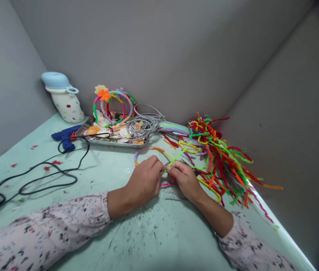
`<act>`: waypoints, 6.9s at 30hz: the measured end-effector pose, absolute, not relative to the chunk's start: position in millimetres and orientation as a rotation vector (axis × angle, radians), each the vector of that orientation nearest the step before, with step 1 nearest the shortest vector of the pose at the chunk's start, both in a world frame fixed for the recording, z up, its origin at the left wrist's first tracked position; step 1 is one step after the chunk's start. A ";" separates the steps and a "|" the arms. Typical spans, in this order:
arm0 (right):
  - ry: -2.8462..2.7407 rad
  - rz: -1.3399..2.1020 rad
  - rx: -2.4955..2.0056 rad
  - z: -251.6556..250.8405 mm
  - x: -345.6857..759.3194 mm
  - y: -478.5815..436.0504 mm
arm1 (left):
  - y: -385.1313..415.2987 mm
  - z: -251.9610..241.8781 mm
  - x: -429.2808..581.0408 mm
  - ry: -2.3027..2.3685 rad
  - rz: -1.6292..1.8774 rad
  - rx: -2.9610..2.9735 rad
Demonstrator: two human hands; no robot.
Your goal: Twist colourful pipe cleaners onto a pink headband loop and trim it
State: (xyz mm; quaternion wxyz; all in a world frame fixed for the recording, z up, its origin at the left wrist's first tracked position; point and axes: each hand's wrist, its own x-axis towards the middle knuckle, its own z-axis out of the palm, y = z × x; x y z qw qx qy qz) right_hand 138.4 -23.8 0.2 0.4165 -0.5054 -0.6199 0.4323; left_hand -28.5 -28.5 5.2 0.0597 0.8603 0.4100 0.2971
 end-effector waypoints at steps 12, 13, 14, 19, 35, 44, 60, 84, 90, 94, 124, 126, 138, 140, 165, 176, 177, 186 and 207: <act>-1.421 1.275 -1.220 -2.7 139.0 -24.3 | -28.5 4.1 -28.8 1.193 0.933 2.598; -1.426 1.274 -1.223 -2.4 138.8 -24.2 | -28.5 3.8 -28.7 1.190 0.932 2.596; -1.427 1.276 -1.227 -2.0 138.6 -24.0 | -28.5 3.5 -28.7 1.190 0.929 2.594; -1.384 1.333 -1.243 -2.0 137.7 -21.4 | -30.2 3.3 -28.3 1.168 0.925 2.612; -1.023 1.626 -0.879 -2.7 141.2 -22.3 | -30.1 6.9 -30.2 1.099 1.079 2.482; -1.206 1.586 -0.769 -10.1 144.2 -21.8 | -30.4 7.6 -30.6 1.004 1.156 2.476; -1.627 0.900 -0.832 0.3 142.9 -23.6 | -30.9 11.0 -30.5 0.965 1.240 2.443; -1.540 0.844 -0.936 -0.5 137.3 -27.7 | -29.0 9.5 -30.4 1.043 1.261 2.412; -1.451 0.925 -1.060 2.8 134.1 -31.4 | -29.2 10.4 -30.6 1.076 1.247 2.435; -1.482 0.905 -1.103 -0.2 135.5 -30.3 | -28.4 8.1 -31.2 1.098 1.180 2.443; -1.513 0.883 -1.374 1.6 131.1 -32.2 | -23.2 0.1 -31.9 1.187 1.160 2.463; -1.505 0.890 -1.384 2.0 130.9 -32.6 | -23.0 0.2 -31.8 1.173 1.169 2.475; -1.605 0.810 -1.359 0.6 131.7 -31.2 | -23.5 0.6 -32.5 1.192 1.144 2.466; -1.690 0.667 -1.302 -3.3 133.5 -29.7 | -23.5 1.8 -32.7 1.200 1.144 2.475; -2.052 0.130 -0.896 -5.0 148.1 -26.0 | -25.9 8.5 -33.9 1.288 0.976 2.563; -2.177 0.011 -0.816 -4.1 156.2 -22.0 | -26.0 8.5 -32.9 1.356 0.960 2.561; -2.175 0.015 -0.817 -4.2 156.3 -21.9 | -25.9 8.4 -33.0 1.354 0.961 2.563; -2.136 0.151 -0.864 -14.6 158.2 -17.7 | -25.7 8.0 -33.1 1.352 0.940 2.589; -1.743 0.820 -1.288 -6.0 143.9 -24.2 | -28.7 8.1 -32.7 1.327 0.857 2.603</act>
